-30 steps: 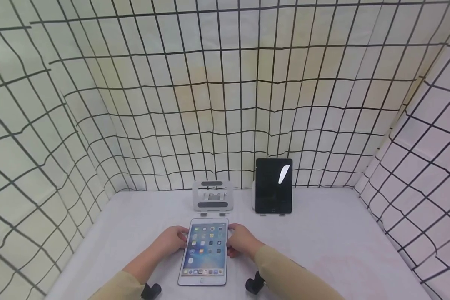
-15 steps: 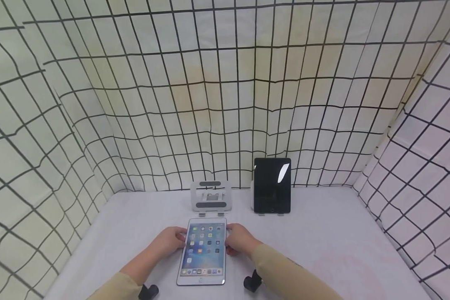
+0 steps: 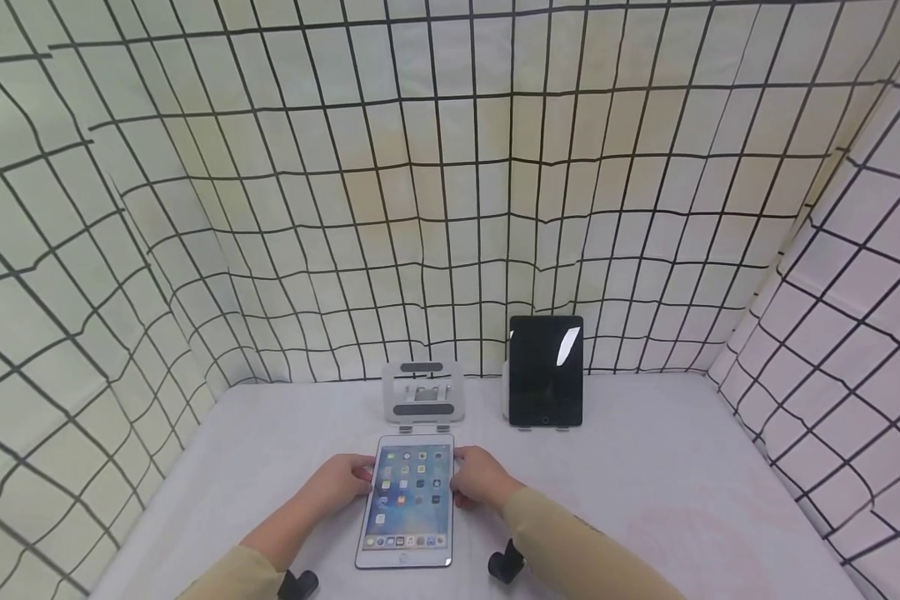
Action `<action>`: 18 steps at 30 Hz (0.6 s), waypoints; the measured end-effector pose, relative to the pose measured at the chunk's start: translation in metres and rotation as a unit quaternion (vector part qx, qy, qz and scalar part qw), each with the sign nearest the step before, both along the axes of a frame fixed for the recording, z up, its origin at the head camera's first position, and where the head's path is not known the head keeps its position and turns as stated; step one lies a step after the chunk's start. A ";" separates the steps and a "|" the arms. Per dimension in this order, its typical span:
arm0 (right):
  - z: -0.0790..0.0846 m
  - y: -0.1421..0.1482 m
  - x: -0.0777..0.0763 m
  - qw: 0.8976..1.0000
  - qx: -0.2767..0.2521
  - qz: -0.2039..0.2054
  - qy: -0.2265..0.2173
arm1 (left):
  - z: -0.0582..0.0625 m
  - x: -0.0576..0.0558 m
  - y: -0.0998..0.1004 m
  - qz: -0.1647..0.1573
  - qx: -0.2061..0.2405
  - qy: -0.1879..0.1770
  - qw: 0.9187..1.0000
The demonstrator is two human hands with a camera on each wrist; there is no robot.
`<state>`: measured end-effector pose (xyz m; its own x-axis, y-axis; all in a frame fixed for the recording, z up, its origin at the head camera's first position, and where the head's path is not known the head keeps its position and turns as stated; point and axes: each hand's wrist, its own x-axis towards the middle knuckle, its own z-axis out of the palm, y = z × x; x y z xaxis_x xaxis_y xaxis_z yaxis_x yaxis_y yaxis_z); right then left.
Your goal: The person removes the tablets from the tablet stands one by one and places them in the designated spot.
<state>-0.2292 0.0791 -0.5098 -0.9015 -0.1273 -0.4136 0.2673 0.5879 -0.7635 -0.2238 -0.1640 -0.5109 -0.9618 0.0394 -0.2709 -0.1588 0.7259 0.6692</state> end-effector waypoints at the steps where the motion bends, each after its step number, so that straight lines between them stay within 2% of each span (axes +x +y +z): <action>1: 0.000 0.000 0.000 1.000 0.000 0.002 0.003 | 0.000 0.000 0.000 -0.002 -0.004 0.001 1.000; 7: -0.002 0.002 0.003 0.999 -0.014 0.019 0.026 | 0.003 0.001 0.000 -0.004 -0.023 0.003 1.000; 18: -0.005 0.010 0.005 0.999 -0.035 0.008 0.027 | 0.002 0.004 -0.001 -0.004 -0.009 0.010 1.000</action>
